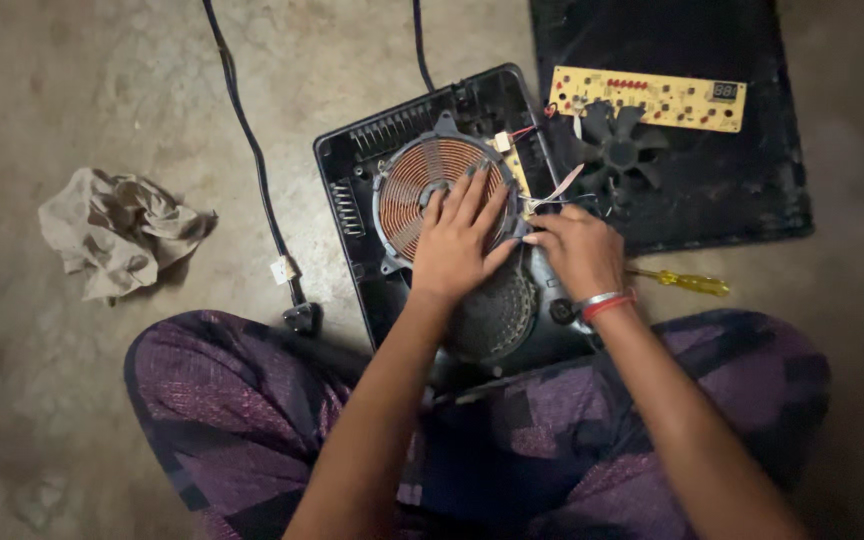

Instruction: The person wipes the copper heating coil of a disassembled electric heater with a cloth. They then use a screwdriver to adjust or tighten components around the coil and fan assembly.

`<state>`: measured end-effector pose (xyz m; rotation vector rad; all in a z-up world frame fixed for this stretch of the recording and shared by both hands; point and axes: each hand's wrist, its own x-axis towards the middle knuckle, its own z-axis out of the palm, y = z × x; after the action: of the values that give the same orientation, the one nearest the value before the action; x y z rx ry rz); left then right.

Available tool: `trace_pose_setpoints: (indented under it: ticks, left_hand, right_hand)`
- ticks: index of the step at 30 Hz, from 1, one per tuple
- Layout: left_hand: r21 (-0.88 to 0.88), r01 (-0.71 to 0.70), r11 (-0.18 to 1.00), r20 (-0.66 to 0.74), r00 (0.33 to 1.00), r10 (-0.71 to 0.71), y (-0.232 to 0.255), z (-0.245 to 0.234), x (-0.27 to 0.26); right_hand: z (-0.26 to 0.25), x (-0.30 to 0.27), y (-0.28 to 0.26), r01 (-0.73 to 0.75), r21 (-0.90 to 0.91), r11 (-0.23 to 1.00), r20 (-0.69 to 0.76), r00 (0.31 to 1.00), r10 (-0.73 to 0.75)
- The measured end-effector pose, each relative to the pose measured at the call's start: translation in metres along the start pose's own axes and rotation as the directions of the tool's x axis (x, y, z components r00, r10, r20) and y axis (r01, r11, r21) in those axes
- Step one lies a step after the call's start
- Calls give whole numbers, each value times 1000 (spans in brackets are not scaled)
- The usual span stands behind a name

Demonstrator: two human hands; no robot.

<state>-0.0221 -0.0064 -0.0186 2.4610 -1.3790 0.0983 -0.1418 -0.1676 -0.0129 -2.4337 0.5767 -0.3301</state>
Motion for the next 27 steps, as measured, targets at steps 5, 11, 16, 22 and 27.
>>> trace_pose_setpoints:
  ticks: [5, 11, 16, 22, 27]
  left_hand:
    - [-3, 7, 1000, 5, 1000, -7, 0, 0, -1]
    - [-21, 12, 1000, 1, 1000, -12, -1, 2, -1]
    - [-32, 22, 999, -2, 1000, -22, -1, 3, -1]
    - [-236, 55, 970, -87, 993, -78, -7, -10, -11]
    - [-360, 462, 810, -213, 805, -554, -9, -53, -82]
  right_hand:
    - [3, -3, 1, 23, -40, 999, -20, 1000, -24]
    - [3, -5, -5, -13, -52, 999, -23, 1000, 12]
    - [-2, -7, -6, 72, -80, 994, -50, 996, -76]
    - [0, -10, -6, 113, -62, 992, -60, 991, -117]
    - [-1, -9, -5, 130, -88, 988, -55, 989, -135]
